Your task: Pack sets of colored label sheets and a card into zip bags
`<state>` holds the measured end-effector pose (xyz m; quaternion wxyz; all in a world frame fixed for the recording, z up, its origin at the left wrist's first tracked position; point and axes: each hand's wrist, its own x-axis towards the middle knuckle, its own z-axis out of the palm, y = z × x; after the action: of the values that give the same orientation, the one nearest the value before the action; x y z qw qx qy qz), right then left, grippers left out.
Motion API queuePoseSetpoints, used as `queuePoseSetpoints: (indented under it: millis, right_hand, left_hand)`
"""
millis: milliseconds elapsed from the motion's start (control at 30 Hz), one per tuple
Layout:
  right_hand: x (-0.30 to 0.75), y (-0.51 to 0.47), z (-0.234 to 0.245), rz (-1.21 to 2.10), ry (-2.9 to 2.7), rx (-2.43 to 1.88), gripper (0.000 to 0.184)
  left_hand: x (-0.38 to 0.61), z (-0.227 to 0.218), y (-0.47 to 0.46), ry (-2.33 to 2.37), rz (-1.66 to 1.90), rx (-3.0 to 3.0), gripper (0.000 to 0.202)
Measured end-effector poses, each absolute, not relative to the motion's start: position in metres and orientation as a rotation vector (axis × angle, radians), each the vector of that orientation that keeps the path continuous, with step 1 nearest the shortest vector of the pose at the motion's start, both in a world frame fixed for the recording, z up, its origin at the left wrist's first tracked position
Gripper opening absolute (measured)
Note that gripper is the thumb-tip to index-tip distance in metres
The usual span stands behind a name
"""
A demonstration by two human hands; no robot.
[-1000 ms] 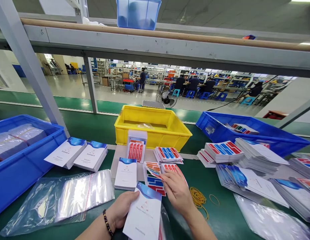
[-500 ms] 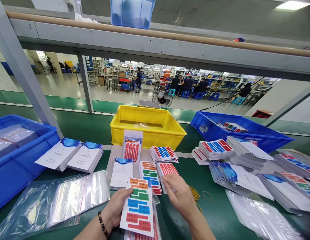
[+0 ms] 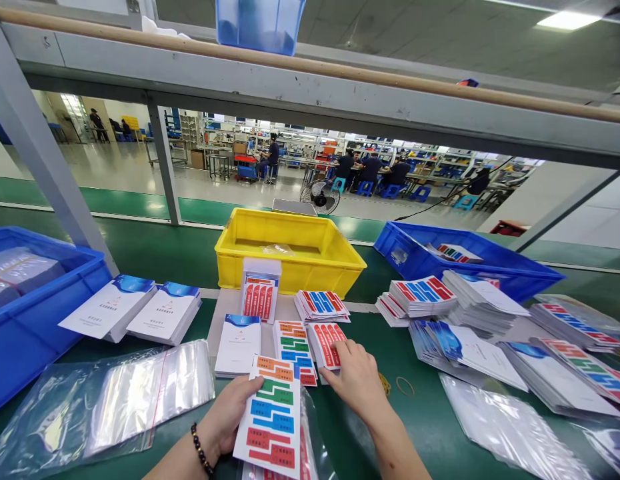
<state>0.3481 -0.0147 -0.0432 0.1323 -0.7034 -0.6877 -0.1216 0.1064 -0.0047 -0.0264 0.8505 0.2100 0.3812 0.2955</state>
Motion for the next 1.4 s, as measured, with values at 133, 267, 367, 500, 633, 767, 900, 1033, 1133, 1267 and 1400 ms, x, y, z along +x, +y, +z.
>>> queuePoseSetpoints:
  millis: [133,267,367,500,633,767,900,1033,1133,1267,1400]
  right_hand:
    - [0.349,-0.015,-0.043,-0.346,-1.987,-2.030,0.014]
    - [0.351,-0.015,-0.040,-0.258,-1.983,-2.007,0.010]
    - [0.354,-0.016,-0.037,-0.159,-1.977,-2.001,0.008]
    - [0.357,-0.015,-0.038,-0.102,-1.975,-1.994,0.008]
    - [0.358,-0.015,-0.041,-0.231,-1.988,-1.950,0.012]
    - [0.355,-0.016,-0.040,-0.309,-2.051,-1.896,0.011]
    - [0.353,-0.016,-0.037,-0.319,-2.072,-1.905,0.009]
    - [0.355,-0.016,-0.040,-0.313,-2.045,-1.878,0.006]
    - [0.357,-0.015,-0.042,-0.322,-2.034,-1.842,0.014]
    - [0.349,-0.016,-0.030,-0.354,-2.028,-1.589,0.019]
    - [0.313,-0.029,-0.016,-0.367,-2.046,-1.255,0.014]
  left_hand:
    - [0.107,-0.020,-0.005,0.815,0.606,0.432,0.021]
    - [0.107,-0.012,-0.005,0.861,0.565,0.415,0.020]
    - [0.107,-0.009,-0.006,0.871,0.568,0.414,0.021]
    - [0.107,-0.006,-0.006,0.883,0.565,0.405,0.024]
    - [0.106,-0.006,-0.005,0.885,0.560,0.385,0.029]
    - [0.107,-0.012,-0.004,0.869,0.597,0.391,0.026]
    - [0.107,-0.021,-0.003,0.821,0.630,0.403,0.029]
    - [0.106,-0.024,-0.003,0.823,0.613,0.411,0.029]
    - [0.106,-0.022,-0.003,0.837,0.624,0.431,0.023]
    - [0.106,-0.019,-0.004,0.885,0.593,0.428,0.020]
    - [0.109,-0.029,-0.005,0.891,0.705,0.482,0.024]
